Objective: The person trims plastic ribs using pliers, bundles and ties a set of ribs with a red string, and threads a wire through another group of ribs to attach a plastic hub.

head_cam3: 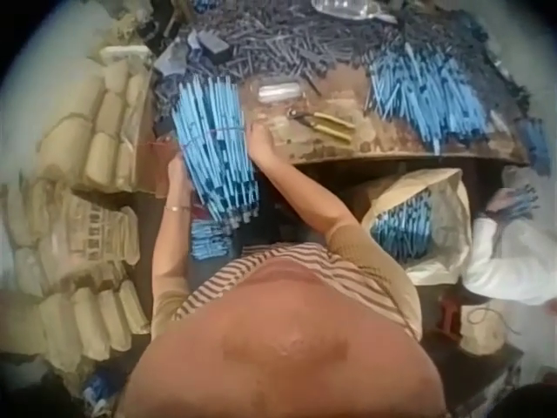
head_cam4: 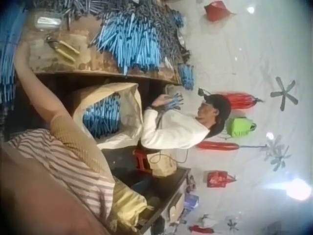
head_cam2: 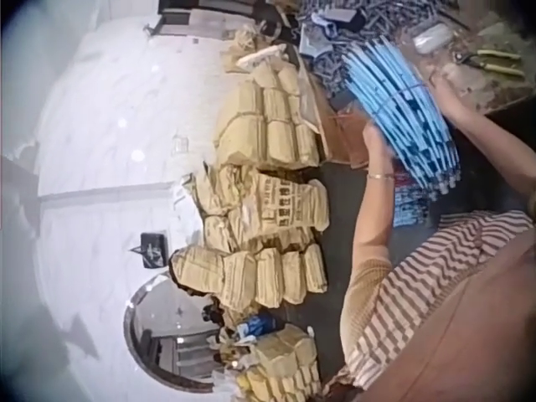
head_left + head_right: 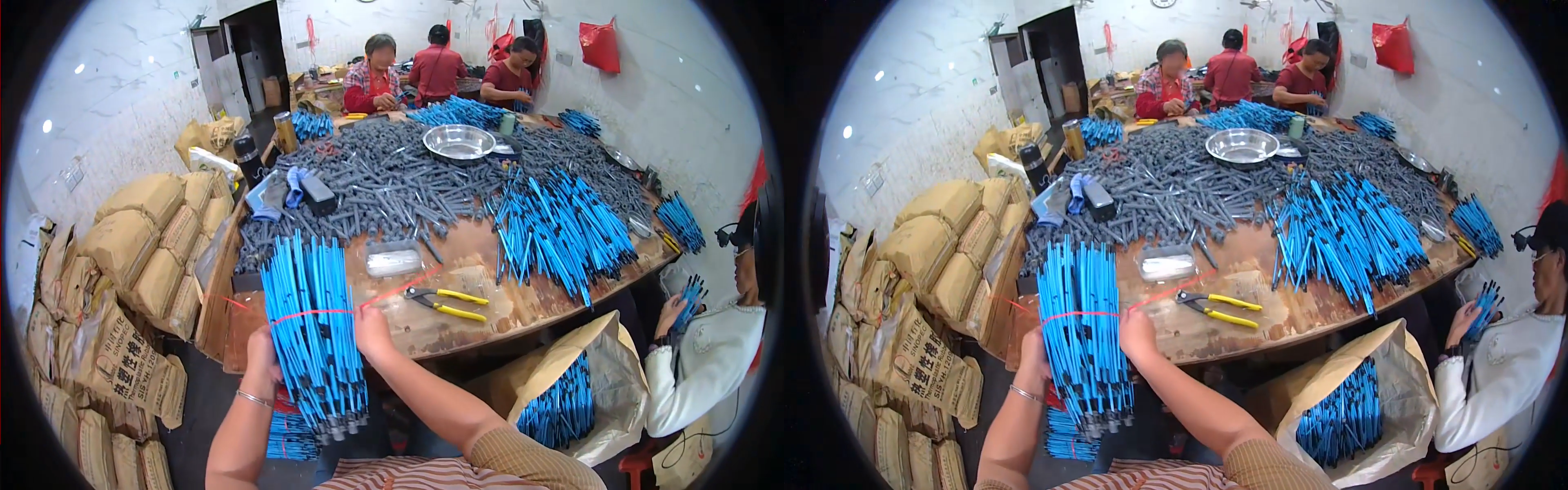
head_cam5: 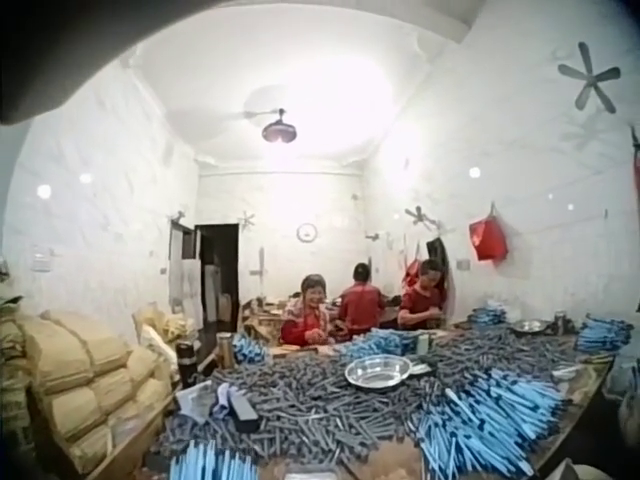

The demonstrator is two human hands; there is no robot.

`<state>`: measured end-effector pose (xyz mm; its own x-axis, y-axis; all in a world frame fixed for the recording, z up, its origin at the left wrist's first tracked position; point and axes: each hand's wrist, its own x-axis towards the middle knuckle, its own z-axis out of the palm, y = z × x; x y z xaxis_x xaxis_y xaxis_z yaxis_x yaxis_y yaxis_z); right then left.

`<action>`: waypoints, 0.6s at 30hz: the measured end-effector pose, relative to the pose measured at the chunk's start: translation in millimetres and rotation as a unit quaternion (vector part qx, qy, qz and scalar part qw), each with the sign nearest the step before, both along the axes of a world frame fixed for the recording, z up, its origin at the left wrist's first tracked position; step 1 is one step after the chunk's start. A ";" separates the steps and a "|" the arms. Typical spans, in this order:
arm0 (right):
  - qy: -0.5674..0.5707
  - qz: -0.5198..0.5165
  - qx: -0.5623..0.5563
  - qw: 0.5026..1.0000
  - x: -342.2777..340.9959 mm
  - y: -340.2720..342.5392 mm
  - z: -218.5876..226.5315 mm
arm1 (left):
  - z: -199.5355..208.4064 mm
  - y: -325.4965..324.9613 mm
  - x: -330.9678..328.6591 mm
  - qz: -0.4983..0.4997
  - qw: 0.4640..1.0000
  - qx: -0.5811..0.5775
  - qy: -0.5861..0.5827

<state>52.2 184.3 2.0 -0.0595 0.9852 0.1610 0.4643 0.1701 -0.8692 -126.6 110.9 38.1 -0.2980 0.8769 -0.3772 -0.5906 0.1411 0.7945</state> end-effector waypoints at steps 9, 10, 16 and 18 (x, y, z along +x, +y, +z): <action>0.157 0.019 0.222 0.962 12.1 23.1 136.2 | 91.4 43.5 6.6 0.097 0.942 0.313 0.073; 0.149 0.032 0.244 0.958 11.5 31.3 153.5 | 97.6 51.8 -6.7 0.066 0.934 0.346 0.070; 0.251 0.005 0.248 0.935 18.1 46.7 134.9 | 25.8 82.9 -42.8 0.031 0.914 0.352 0.200; 0.324 -0.033 0.223 0.919 8.7 51.0 85.6 | -9.4 92.7 -25.0 0.016 0.895 0.360 0.264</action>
<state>61.0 235.3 87.7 0.2477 0.8113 0.5296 -0.1039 0.5658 -0.8180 -151.6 203.6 28.7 -0.2966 0.8239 0.4829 -0.0999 -0.5296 0.8423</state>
